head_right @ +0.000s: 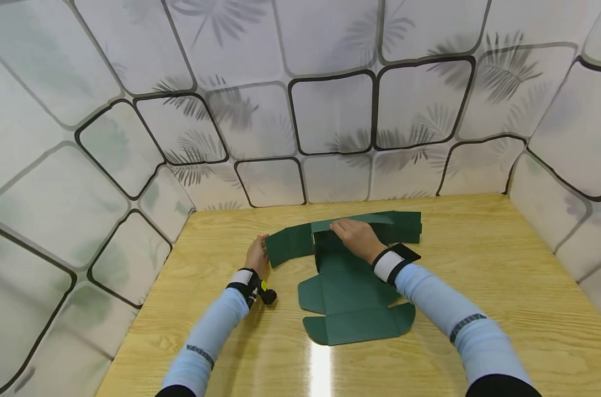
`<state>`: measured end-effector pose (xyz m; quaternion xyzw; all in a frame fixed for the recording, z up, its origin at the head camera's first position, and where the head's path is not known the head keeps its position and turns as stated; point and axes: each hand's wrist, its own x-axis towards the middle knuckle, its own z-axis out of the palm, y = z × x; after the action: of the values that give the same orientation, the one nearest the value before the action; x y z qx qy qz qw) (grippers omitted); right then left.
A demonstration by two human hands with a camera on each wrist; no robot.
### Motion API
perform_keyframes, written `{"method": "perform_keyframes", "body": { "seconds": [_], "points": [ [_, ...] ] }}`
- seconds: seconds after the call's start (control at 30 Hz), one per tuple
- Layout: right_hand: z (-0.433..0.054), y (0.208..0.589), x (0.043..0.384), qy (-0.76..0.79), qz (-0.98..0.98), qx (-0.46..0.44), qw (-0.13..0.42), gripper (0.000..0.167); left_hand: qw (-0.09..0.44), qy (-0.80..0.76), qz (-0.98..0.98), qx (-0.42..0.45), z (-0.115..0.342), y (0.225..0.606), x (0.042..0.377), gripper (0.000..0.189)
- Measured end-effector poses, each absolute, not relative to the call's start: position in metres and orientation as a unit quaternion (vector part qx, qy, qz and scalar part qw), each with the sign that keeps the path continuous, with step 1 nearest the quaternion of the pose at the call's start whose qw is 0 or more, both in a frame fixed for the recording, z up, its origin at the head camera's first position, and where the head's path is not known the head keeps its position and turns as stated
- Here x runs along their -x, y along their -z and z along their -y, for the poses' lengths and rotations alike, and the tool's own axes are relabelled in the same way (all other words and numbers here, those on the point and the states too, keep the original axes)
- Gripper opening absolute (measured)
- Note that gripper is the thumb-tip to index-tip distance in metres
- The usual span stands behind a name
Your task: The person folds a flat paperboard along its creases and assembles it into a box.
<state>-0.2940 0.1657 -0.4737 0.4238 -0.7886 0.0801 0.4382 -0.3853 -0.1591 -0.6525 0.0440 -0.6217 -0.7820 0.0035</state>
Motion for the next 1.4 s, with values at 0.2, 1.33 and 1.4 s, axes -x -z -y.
{"method": "perform_keyframes", "body": {
  "seconds": [0.2, 1.33, 1.4],
  "points": [
    [-0.165, 0.478, 0.289, -0.079, 0.797, -0.42, 0.426, 0.039, -0.119, 0.772, 0.623, -0.044, 0.113, 0.545, 0.304, 0.069],
    [-0.16, 0.467, 0.268, -0.092, 0.854, -0.403, 0.316, 0.016, -0.08, 0.464, 0.867, 0.163, 0.036, 0.497, 0.279, 0.074],
    [-0.158, 0.469, 0.266, -0.091, 0.849, -0.409, 0.323, 0.016, -0.051, 0.453, 0.875, 0.164, 0.035, 0.5, 0.279, 0.07]
  ]
}}
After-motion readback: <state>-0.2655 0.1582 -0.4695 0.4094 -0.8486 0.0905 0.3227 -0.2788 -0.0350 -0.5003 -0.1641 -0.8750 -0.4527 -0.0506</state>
